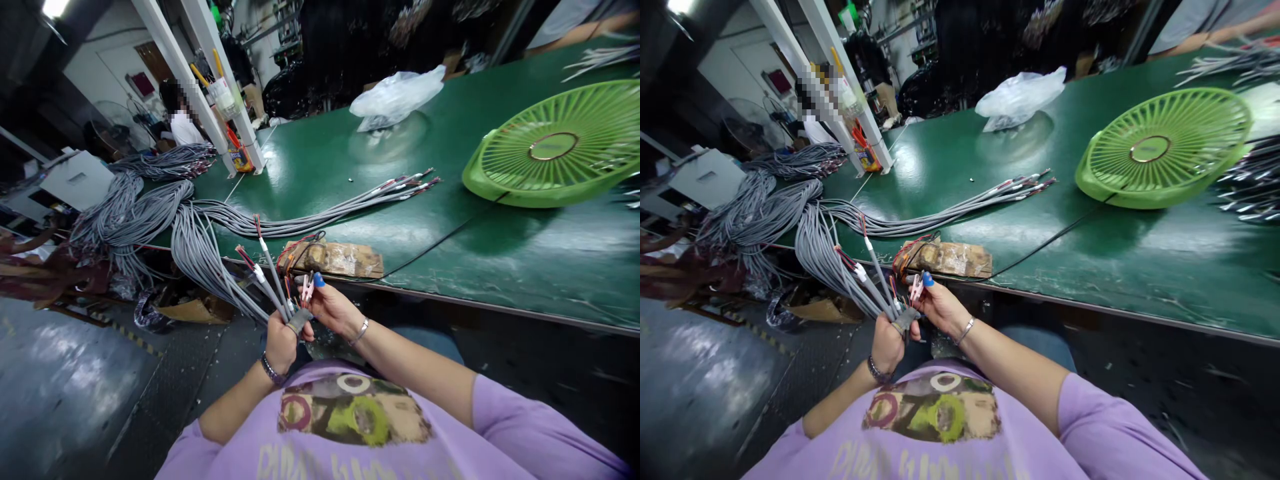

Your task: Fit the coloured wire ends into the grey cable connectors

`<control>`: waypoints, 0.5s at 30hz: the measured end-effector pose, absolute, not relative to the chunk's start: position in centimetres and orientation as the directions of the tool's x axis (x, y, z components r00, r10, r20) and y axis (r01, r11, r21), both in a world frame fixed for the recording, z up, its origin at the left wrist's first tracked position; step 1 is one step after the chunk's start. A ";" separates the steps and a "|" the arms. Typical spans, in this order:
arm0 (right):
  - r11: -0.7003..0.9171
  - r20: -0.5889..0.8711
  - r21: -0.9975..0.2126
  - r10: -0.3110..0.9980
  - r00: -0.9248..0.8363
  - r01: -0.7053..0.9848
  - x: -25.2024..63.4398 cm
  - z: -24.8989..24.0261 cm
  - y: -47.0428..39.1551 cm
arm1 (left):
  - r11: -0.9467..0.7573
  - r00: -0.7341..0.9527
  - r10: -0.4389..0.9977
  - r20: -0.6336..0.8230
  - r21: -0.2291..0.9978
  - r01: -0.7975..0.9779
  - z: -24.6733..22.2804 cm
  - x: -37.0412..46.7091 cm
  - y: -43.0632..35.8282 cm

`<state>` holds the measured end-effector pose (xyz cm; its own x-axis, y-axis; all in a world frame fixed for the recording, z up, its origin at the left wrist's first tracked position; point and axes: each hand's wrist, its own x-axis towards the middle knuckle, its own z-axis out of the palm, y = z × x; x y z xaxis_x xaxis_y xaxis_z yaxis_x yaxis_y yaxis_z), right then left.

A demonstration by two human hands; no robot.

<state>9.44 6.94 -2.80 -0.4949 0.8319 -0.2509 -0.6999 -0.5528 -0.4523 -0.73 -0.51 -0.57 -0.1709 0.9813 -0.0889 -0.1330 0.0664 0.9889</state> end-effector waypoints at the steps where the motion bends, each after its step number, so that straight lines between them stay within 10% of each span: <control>1: -0.554 -0.253 -0.449 0.831 -0.495 -0.700 9.4 -2.8 6.9 | 0.067 -0.167 0.982 -0.090 0.988 -0.137 -0.6 -0.8 -0.5; 15: -0.585 -0.209 -0.509 0.796 -0.568 -0.632 11.3 -1.9 6.4 | -0.001 -0.227 0.973 -0.050 0.976 -0.219 0.5 -1.1 -1.5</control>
